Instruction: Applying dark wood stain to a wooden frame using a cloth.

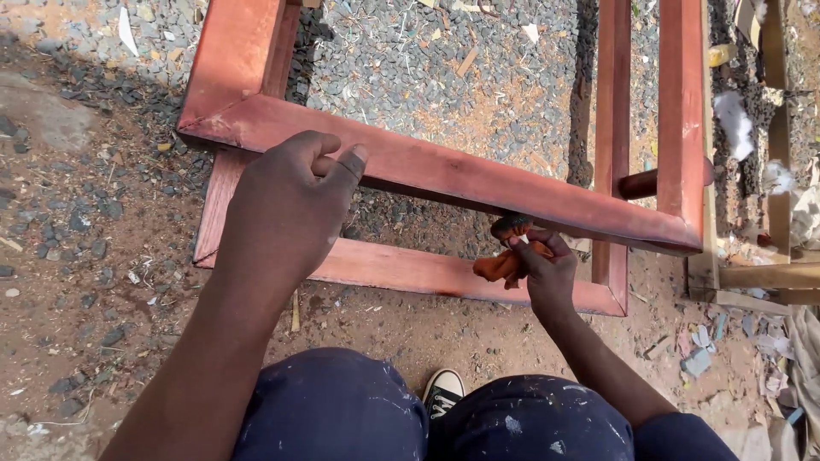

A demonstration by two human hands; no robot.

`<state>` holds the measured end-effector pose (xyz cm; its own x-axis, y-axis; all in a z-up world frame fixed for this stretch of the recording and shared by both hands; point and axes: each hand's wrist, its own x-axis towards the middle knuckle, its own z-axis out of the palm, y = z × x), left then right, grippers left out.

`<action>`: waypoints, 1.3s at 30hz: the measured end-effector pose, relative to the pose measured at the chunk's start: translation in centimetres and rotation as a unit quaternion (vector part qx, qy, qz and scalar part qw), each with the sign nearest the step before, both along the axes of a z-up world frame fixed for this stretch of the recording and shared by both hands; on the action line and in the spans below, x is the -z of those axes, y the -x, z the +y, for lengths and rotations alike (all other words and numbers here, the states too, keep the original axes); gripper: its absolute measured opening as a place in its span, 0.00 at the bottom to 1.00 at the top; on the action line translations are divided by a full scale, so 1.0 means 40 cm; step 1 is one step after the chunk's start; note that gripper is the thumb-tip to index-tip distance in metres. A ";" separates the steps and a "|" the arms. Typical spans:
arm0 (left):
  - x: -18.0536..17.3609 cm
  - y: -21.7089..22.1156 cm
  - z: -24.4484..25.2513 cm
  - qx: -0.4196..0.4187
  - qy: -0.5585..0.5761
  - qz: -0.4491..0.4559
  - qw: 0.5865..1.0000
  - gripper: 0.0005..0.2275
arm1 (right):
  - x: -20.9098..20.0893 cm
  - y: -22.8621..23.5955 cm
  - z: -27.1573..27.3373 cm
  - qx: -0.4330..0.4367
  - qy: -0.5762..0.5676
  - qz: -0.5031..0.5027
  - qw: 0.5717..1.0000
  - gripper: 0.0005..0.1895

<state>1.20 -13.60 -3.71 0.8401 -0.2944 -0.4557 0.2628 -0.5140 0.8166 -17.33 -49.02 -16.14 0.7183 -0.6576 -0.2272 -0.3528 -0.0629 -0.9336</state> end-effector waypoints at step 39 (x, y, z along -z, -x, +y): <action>-0.112 0.056 0.295 -0.176 0.025 -0.065 0.982 0.24 | -0.241 -0.333 0.399 -0.342 0.290 0.235 0.863 0.16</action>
<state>-1.04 -1.80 0.75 0.9440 0.0042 -0.3298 0.3081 -0.3681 0.8773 -4.02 -33.07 -6.51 0.9010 -0.2186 -0.3747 -0.3801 -0.8140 -0.4392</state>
